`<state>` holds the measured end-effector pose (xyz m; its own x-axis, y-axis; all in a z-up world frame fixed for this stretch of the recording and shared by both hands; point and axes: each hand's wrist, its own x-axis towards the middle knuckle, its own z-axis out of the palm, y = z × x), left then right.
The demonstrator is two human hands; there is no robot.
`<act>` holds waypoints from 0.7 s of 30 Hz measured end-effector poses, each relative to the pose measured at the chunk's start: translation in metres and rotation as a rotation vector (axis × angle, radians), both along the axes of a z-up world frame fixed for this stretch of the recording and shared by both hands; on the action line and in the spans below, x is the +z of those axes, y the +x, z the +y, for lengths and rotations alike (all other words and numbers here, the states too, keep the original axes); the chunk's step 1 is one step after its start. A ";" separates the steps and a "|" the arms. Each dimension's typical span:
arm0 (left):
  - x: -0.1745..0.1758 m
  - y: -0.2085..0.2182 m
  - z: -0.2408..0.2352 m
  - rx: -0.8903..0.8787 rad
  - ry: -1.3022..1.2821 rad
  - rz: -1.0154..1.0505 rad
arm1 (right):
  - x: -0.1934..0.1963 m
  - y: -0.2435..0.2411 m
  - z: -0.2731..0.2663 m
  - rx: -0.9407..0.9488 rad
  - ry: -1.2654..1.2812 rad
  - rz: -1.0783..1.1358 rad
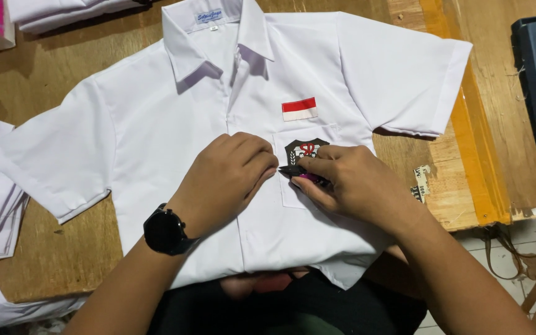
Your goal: The person lays a white short-sleeved shirt on a wooden table, smooths it out, and uses small scissors to trim loose threads from the pocket, collar, and sleeve areas. The person handles the shirt and scissors throughout the process.
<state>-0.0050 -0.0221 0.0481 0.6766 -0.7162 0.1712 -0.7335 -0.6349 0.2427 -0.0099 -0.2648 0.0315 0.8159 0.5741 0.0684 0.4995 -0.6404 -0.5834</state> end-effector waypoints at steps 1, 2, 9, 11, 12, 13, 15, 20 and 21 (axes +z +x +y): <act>-0.003 0.000 -0.001 -0.002 0.001 0.002 | -0.001 0.000 0.000 -0.002 0.001 0.002; -0.006 0.000 -0.001 -0.007 0.032 -0.042 | -0.002 0.000 -0.001 0.002 0.000 -0.005; -0.009 -0.001 -0.005 -0.043 0.207 -0.189 | -0.003 -0.001 -0.002 0.010 -0.033 -0.028; -0.009 -0.001 -0.005 -0.047 0.209 -0.195 | -0.003 -0.001 -0.001 0.016 -0.036 -0.028; -0.010 -0.001 -0.005 -0.049 0.210 -0.203 | -0.003 0.000 -0.001 0.022 -0.041 -0.032; -0.009 -0.001 -0.005 -0.050 0.211 -0.202 | -0.002 0.000 -0.001 0.021 -0.040 -0.031; -0.007 -0.001 -0.006 -0.040 0.228 -0.193 | 0.001 0.001 0.000 0.037 -0.033 -0.034; -0.004 -0.002 -0.008 -0.036 0.205 -0.210 | -0.001 0.001 0.000 0.031 -0.042 -0.020; -0.004 -0.002 -0.008 -0.032 0.203 -0.206 | -0.001 0.001 0.000 0.027 -0.036 -0.014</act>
